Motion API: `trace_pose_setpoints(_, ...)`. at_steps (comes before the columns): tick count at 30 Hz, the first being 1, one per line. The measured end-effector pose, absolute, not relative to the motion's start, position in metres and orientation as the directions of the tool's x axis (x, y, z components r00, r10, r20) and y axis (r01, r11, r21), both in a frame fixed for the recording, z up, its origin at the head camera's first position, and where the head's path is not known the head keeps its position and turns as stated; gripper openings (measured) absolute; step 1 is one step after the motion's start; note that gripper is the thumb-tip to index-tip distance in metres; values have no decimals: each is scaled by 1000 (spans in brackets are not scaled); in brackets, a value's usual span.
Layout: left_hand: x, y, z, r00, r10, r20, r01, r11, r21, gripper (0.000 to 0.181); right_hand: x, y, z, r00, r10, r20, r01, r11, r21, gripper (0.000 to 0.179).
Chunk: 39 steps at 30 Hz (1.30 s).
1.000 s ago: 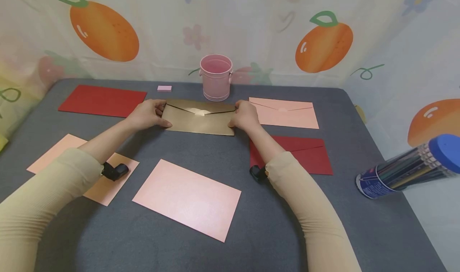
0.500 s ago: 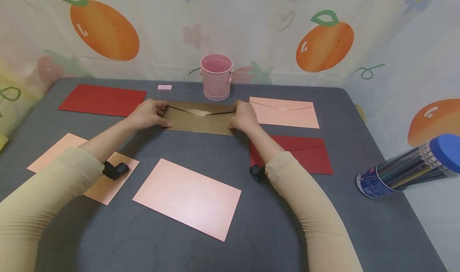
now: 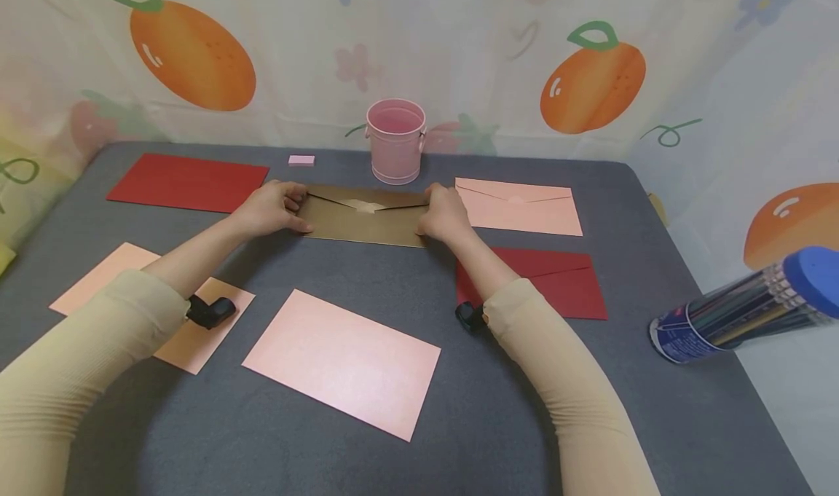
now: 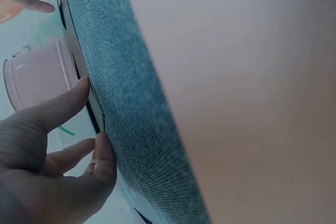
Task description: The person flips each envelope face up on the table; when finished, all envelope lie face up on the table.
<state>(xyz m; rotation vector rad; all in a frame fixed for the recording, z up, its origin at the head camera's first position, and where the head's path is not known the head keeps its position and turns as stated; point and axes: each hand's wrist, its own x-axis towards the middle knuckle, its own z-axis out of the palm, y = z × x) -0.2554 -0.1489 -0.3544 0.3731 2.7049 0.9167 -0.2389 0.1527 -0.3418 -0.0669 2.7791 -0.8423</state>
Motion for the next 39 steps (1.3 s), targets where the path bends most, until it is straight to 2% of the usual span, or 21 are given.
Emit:
trace_pose_setpoints(8, -249, -147, -342, -919, 360, -160, 186, 753, 631, 72, -234, 154, -330, -978, -117, -175, 19, 780, -626, 66)
trace_pose_setpoints(16, -239, -137, -330, -905, 417, -82, 260, 697, 669, 47, -221, 155, -315, -972, -163, -172, -5, 739, -673, 52)
trace_pose_setpoints(19, -232, -132, -327, -860, 503, -90, 310, 654, 690, 42, -212, 156, -311, -961, -222, -162, -46, 711, -702, 49)
trace_pose_setpoints(24, -216, -126, -325, -748, 649, -138, 369, 580, 726, 38, -194, 156, -313, -923, -349, -161, -126, 671, -731, 46)
trace_pose_setpoints(30, -193, -121, -321, -630, 747, -214, 403, 550, 731, 41, -171, 161, -317, -853, -483, -197, -192, 641, -743, 47)
trace_pose_setpoints(34, -182, -120, -321, -576, 783, -232, 419, 527, 739, 40, -157, 166, -320, -813, -542, -213, -230, 635, -738, 48)
trace_pose_setpoints(39, -172, -122, -323, -539, 802, -257, 432, 526, 733, 42, -143, 172, -322, -767, -596, -238, -259, 626, -736, 49)
